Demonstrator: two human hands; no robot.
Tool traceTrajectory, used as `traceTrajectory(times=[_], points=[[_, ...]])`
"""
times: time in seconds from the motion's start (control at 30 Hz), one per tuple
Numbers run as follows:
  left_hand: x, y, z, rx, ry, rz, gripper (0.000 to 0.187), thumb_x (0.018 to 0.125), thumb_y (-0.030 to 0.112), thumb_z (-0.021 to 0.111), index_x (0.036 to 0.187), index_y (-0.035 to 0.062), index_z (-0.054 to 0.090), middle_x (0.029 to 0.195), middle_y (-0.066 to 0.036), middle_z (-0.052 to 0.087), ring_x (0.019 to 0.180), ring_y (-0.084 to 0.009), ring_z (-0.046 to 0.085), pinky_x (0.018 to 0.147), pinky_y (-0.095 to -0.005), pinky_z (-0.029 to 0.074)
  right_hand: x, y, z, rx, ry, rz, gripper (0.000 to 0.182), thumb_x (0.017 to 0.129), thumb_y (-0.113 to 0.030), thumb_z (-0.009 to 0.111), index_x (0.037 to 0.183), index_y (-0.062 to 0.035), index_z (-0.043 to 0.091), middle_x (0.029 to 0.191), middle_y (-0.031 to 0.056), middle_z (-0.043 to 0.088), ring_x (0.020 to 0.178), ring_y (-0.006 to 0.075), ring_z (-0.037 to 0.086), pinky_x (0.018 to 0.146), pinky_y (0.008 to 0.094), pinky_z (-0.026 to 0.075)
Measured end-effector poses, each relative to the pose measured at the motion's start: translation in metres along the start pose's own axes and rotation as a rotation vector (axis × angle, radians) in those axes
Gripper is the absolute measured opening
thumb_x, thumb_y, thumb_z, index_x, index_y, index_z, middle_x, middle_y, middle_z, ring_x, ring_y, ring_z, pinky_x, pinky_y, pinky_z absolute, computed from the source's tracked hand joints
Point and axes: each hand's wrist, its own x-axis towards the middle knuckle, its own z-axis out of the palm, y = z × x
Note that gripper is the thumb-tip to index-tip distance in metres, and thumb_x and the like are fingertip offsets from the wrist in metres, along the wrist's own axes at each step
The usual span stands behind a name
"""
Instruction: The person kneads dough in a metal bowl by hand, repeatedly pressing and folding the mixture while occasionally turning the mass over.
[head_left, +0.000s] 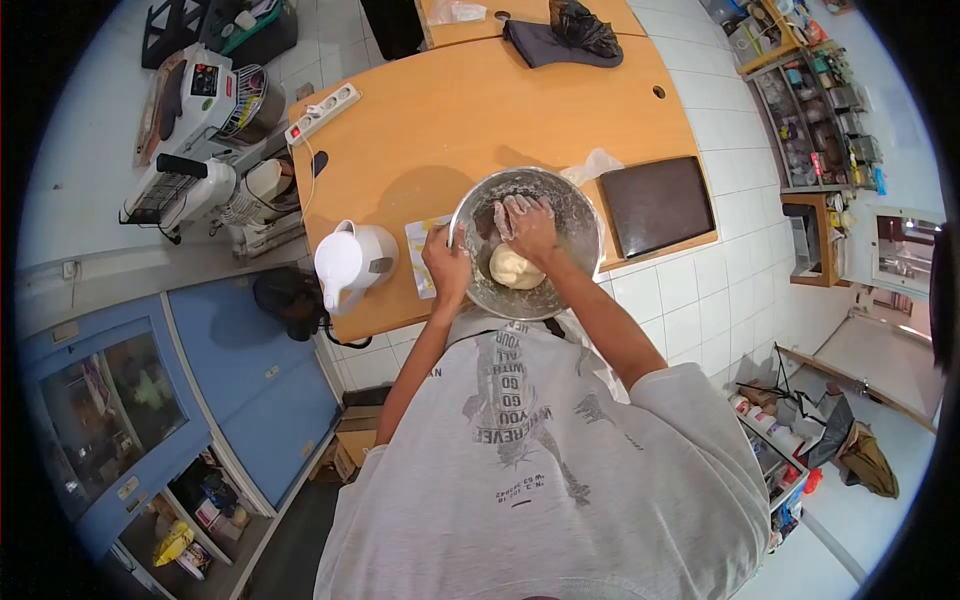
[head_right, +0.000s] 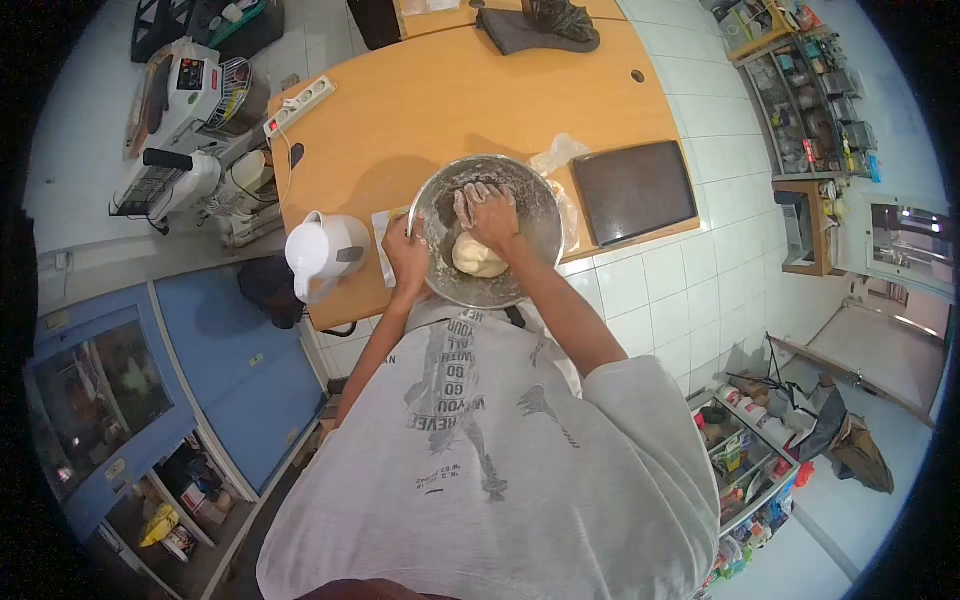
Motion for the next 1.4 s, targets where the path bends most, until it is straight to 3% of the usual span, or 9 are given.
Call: traceTrajectory(times=[0.17, 0.43, 0.6, 0.8, 0.93, 1.07, 1.13, 1.27, 1.4], points=[[0.0, 0.004, -0.004, 0.029, -0.036, -0.009, 0.022, 0.1, 0.016, 0.066, 0.099, -0.0052, 0.072, 0.09, -0.022, 0.067, 0.083, -0.0366, 0.065, 0.077, -0.0445, 0.05, 0.012, 0.024, 0.003, -0.021, -0.27, -0.183, 0.033, 0.099, -0.039, 0.058, 0.106, -0.0095, 0.07, 0.094, 0.0118, 0.074, 0.087, 0.0291, 0.073, 0.087, 0.0465, 0.053], [0.001, 0.006, 0.0, -0.047, -0.017, -0.011, 0.017, 0.098, 0.011, 0.066, 0.097, -0.0059, 0.071, 0.089, -0.022, 0.065, 0.084, -0.0411, 0.063, 0.078, -0.0478, 0.048, 0.025, 0.046, 0.021, -0.156, -0.299, -0.382, 0.026, 0.098, -0.031, 0.058, 0.113, -0.0147, 0.069, 0.097, 0.0048, 0.073, 0.088, 0.0238, 0.073, 0.07, 0.0418, 0.058], [0.002, 0.006, 0.003, -0.03, -0.023, -0.024, 0.017, 0.098, 0.01, 0.065, 0.101, -0.0052, 0.072, 0.093, -0.023, 0.068, 0.088, -0.0414, 0.064, 0.08, -0.0475, 0.049, 0.031, 0.039, 0.039, -0.052, -0.24, -0.153, 0.026, 0.096, -0.033, 0.059, 0.109, -0.0154, 0.073, 0.088, 0.0081, 0.076, 0.071, 0.0289, 0.073, 0.058, 0.0467, 0.057], [0.004, 0.011, 0.008, -0.06, 0.056, 0.05, 0.019, 0.099, 0.011, 0.063, 0.106, -0.004, 0.073, 0.097, -0.024, 0.069, 0.095, -0.0431, 0.065, 0.085, -0.0471, 0.05, 0.018, -0.035, 0.008, 0.319, 0.005, 0.126, 0.029, 0.099, -0.024, 0.064, 0.079, -0.0033, 0.07, 0.071, 0.0176, 0.068, 0.063, 0.0428, 0.066, 0.057, 0.0487, 0.053], [0.004, 0.007, 0.009, -0.069, 0.035, -0.004, 0.02, 0.099, 0.011, 0.064, 0.108, -0.0039, 0.074, 0.1, -0.024, 0.069, 0.095, -0.0436, 0.065, 0.085, -0.0473, 0.05, -0.008, -0.07, -0.006, 0.571, 0.006, 0.314, 0.033, 0.1, -0.029, 0.061, 0.081, -0.0039, 0.07, 0.073, 0.0203, 0.07, 0.065, 0.0379, 0.069, 0.061, 0.046, 0.053], [0.003, 0.004, 0.006, -0.064, 0.002, -0.064, 0.022, 0.1, 0.013, 0.064, 0.11, -0.0039, 0.074, 0.1, -0.024, 0.069, 0.095, -0.0433, 0.065, 0.085, -0.0475, 0.05, -0.014, -0.065, -0.018, 1.148, -0.042, 0.734, 0.037, 0.105, -0.033, 0.06, 0.087, -0.0019, 0.069, 0.071, 0.0048, 0.067, 0.062, 0.0167, 0.063, 0.058, 0.0377, 0.05], [0.003, 0.006, 0.006, -0.069, 0.015, -0.044, 0.022, 0.1, 0.013, 0.064, 0.11, -0.0037, 0.074, 0.1, -0.024, 0.069, 0.095, -0.0432, 0.065, 0.085, -0.0476, 0.05, 0.015, -0.038, -0.036, 1.821, -0.043, 1.306, 0.032, 0.109, -0.027, 0.053, 0.096, -0.0004, 0.068, 0.079, 0.0061, 0.067, 0.072, 0.0157, 0.065, 0.07, 0.032, 0.052], [0.004, 0.008, 0.008, -0.081, 0.034, -0.021, 0.022, 0.099, 0.014, 0.065, 0.11, -0.0028, 0.075, 0.098, -0.023, 0.068, 0.094, -0.043, 0.065, 0.085, -0.0481, 0.05, 0.017, -0.002, -0.02, 1.663, -0.057, 1.221, 0.035, 0.109, -0.032, 0.051, 0.102, -0.0017, 0.067, 0.081, 0.0044, 0.067, 0.078, 0.0154, 0.067, 0.074, 0.0346, 0.054], [0.004, 0.006, 0.008, -0.037, 0.026, -0.024, 0.021, 0.099, 0.013, 0.066, 0.109, -0.0024, 0.075, 0.098, -0.023, 0.068, 0.095, -0.0428, 0.065, 0.085, -0.0481, 0.05, -0.01, 0.005, 0.018, 0.625, -0.274, 0.472, 0.039, 0.107, -0.038, 0.052, 0.117, -0.0033, 0.067, 0.103, 0.0113, 0.075, 0.098, 0.0269, 0.071, 0.083, 0.0418, 0.057]])
